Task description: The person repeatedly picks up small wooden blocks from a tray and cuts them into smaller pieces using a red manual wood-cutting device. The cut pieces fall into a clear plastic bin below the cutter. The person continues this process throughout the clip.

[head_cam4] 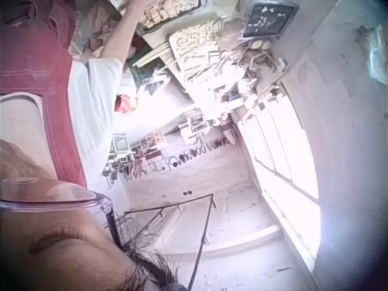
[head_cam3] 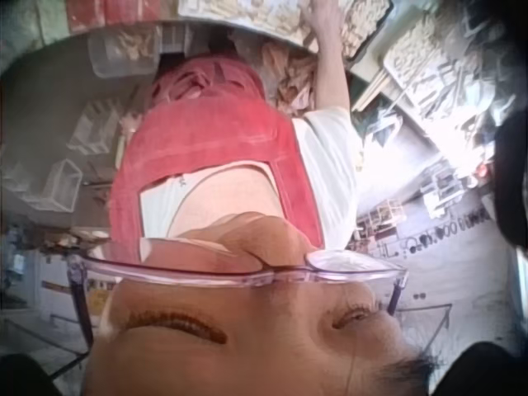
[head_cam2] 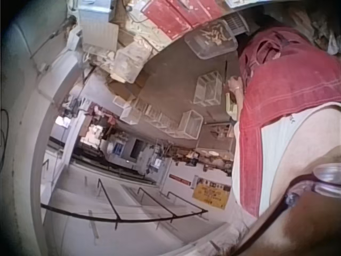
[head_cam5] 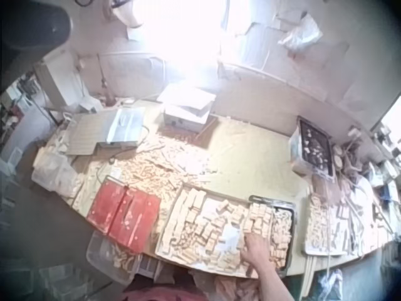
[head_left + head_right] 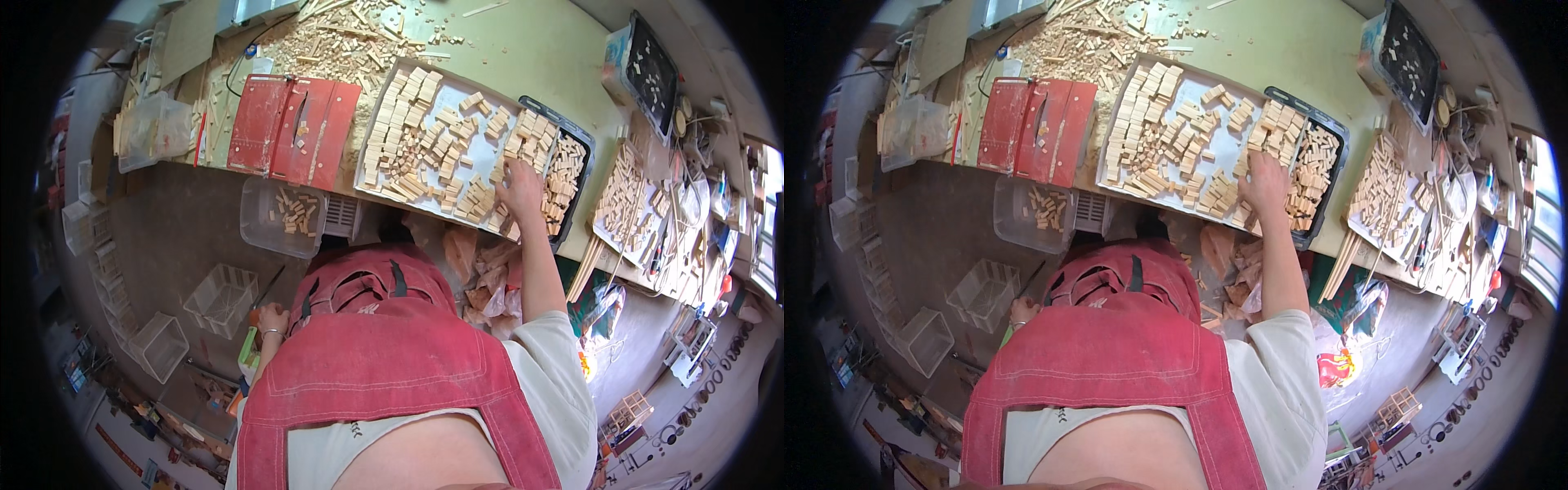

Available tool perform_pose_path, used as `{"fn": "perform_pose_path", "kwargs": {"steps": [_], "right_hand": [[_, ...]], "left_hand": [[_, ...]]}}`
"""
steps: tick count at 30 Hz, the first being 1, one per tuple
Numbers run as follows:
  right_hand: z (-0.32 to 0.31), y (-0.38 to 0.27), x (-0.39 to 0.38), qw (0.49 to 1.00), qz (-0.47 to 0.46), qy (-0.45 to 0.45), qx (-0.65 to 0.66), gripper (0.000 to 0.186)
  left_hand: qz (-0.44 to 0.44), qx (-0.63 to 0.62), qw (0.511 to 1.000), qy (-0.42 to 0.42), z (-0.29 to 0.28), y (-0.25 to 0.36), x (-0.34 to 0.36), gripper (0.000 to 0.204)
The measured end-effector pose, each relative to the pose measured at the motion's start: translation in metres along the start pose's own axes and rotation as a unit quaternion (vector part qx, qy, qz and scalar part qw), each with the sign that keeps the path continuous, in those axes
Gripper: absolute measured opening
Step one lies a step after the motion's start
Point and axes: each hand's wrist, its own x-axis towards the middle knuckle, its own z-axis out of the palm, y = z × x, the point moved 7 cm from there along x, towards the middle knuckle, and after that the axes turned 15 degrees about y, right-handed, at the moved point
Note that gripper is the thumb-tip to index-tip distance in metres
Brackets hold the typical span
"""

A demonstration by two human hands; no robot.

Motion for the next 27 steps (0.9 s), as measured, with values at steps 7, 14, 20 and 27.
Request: {"fn": "perform_pose_path", "kwargs": {"steps": [7, 14, 20, 27], "right_hand": [[0.0, 0.001, -0.001, 1.0, -0.01, 0.015, 0.015, 0.051], [0.002, 0.002, 0.002, 1.0, -0.001, -0.017, 0.001, 0.047], [0.006, -0.004, 0.017, 0.997, 0.0, -0.073, -0.02, 0.046], [-0.028, -0.027, 0.01, 0.997, -0.03, 0.041, 0.061, 0.047]], "left_hand": [[0.007, 0.001, 1.0, 0.001, -0.006, 0.004, -0.002, 0.041], [0.01, 0.011, 1.0, 0.012, -0.004, 0.004, -0.002, 0.038], [0.019, 0.014, 1.0, -0.011, -0.001, 0.004, 0.0, 0.038], [0.015, -0.032, 0.999, 0.038, -0.017, 0.012, 0.009, 0.037]]}}
